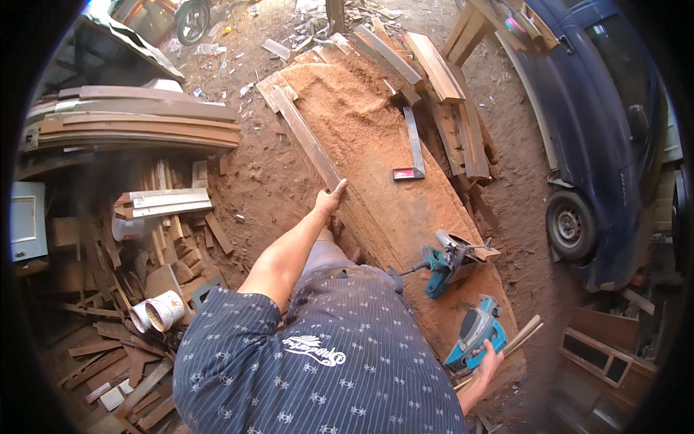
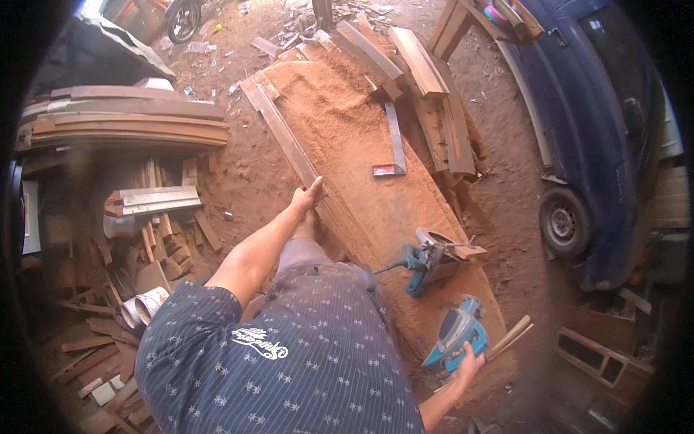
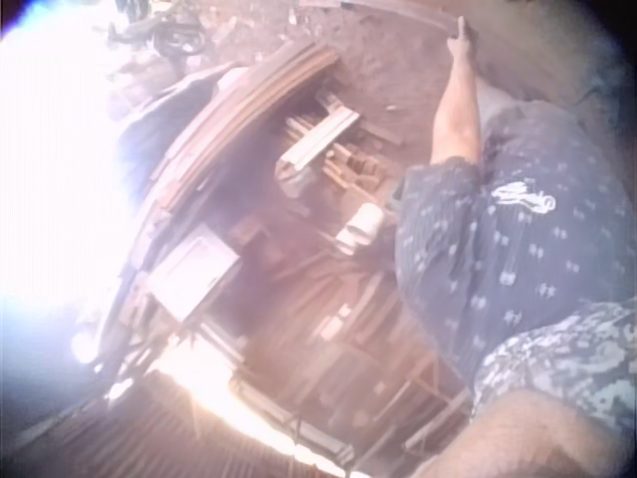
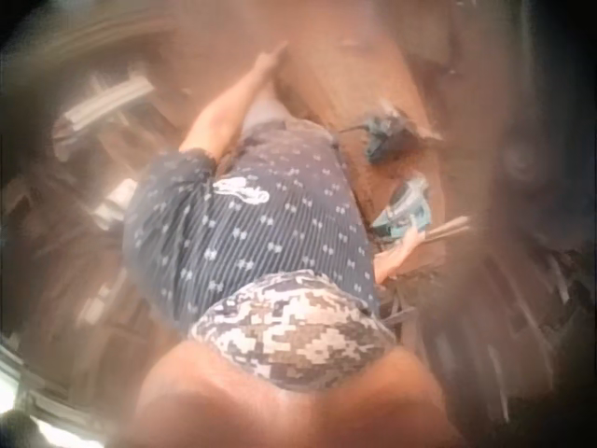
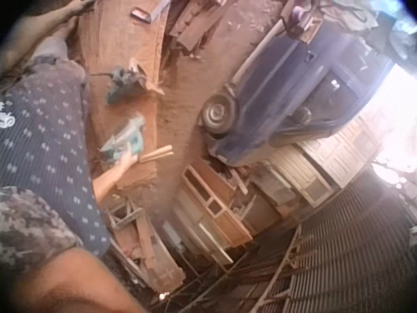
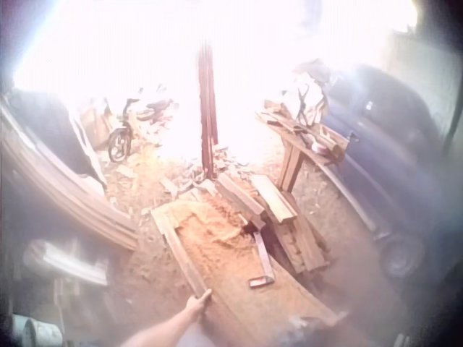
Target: The person uses a circular saw to cut a long wooden plank into smaller pieces. They measure and mark the wood with a square ruler before making cuts. The person also uses a hand planer to smooth the edges of the cut wood pieces.
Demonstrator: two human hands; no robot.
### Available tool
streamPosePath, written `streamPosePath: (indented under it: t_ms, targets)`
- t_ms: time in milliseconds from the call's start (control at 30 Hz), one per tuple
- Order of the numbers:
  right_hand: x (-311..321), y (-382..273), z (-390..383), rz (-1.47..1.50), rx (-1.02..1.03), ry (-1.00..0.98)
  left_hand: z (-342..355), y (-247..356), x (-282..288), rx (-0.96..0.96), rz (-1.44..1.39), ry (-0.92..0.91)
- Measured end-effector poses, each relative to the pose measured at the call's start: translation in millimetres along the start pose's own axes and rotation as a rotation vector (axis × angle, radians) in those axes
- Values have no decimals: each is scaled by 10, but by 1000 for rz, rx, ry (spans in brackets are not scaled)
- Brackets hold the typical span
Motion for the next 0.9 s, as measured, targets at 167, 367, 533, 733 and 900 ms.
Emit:
streamPosePath:
  t_ms: [167, 367, 533, 733, 900]
  targets:
    - [-647, -1250, -1164, -151, 373, -79, 24, -165, 49, 85, -132, -32]
    - [-2198, -1661, -1573, 86, 321, -503, 174, -247, 18, 98, -371, -171]
    - [-4053, -1290, -1801, 124, 240, -853, 447, -462, 108, 168, -653, -222]
    - [-5210, -592, -1827, -59, 167, -1088, 471, -506, -3, 154, -940, -332]
    - [-5248, -146, -1732, -289, 278, -1127, 394, -480, -21, 132, -1070, -395]
Point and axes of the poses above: each hand's wrist, its own z-axis towards the middle knuckle, its own x-axis out of the back of the hand, y = z × x, the point moved 10 cm from there along z, towards the middle knuckle, and after that the axes turned 12 degrees about z, right-handed, at the moved point
